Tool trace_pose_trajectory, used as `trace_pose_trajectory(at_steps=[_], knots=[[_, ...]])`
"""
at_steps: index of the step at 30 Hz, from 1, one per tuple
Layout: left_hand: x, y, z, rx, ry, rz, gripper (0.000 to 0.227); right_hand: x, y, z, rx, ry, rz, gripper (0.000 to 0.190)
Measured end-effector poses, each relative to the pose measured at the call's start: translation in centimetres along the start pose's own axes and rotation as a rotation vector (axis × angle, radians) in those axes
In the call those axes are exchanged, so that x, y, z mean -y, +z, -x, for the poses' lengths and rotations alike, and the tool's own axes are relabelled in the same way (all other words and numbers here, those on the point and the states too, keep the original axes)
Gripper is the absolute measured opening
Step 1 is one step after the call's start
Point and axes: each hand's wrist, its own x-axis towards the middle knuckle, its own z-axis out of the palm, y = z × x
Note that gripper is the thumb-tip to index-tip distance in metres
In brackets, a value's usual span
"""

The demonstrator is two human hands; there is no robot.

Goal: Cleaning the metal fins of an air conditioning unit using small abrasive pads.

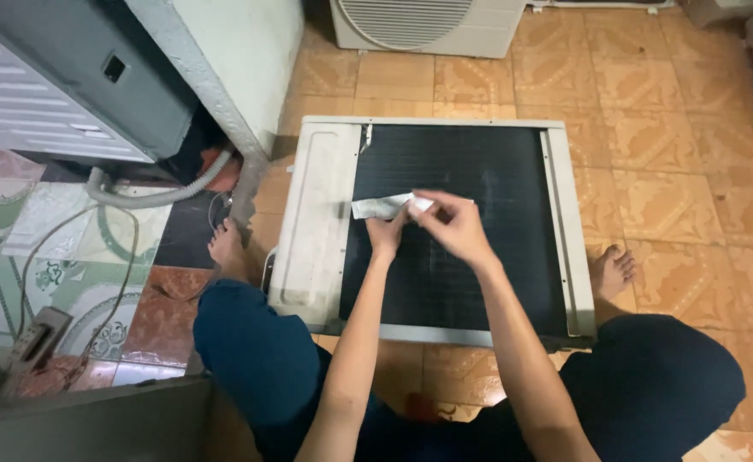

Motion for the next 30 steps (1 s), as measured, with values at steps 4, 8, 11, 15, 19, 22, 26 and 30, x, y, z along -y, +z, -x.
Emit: trace_pose_trajectory(at_steps=[4,8,11,15,19,22,26,30], knots=[[-2.8,1.1,1.3,-0.077,0.044,-0.11,0.051,-5.6,0.5,-0.3,-0.073,0.078,0.247,0.021],[0.1,1.1,0.4,-0.132,-0.008,-0.05,0.062,-9.7,0.3,1.5,-0.217,0.034,0.348,0.017],[0.0,0.7,-0.4,-0.133,-0.068,0.208,0.056,-10.2,0.4,1.8,-0.263,-0.019,0.438,0.024],[-0.3,1.0,-0.5,-0.17,-0.069,0.229,0.053,-9.9,0.4,1.8,-0.295,0.019,0.408,0.021],[-0.8,1.1,-0.6,-0.196,-0.099,0.277,0.044,-10.0,0.6,1.6,-0.304,0.07,0.348,0.021],[-1.2,1.0,-0.2,-0.211,-0.103,0.298,0.044,-9.4,0.8,2.0,-0.282,0.066,0.374,0.024],[0.0,0.9,-0.5,-0.183,-0.087,0.293,0.045,-9.5,0.9,1.8,-0.287,0.026,0.357,0.035],[1.3,0.7,-0.7,-0.138,-0.051,0.156,0.056,-10.8,0.9,1.6,-0.314,-0.01,0.279,0.053]])
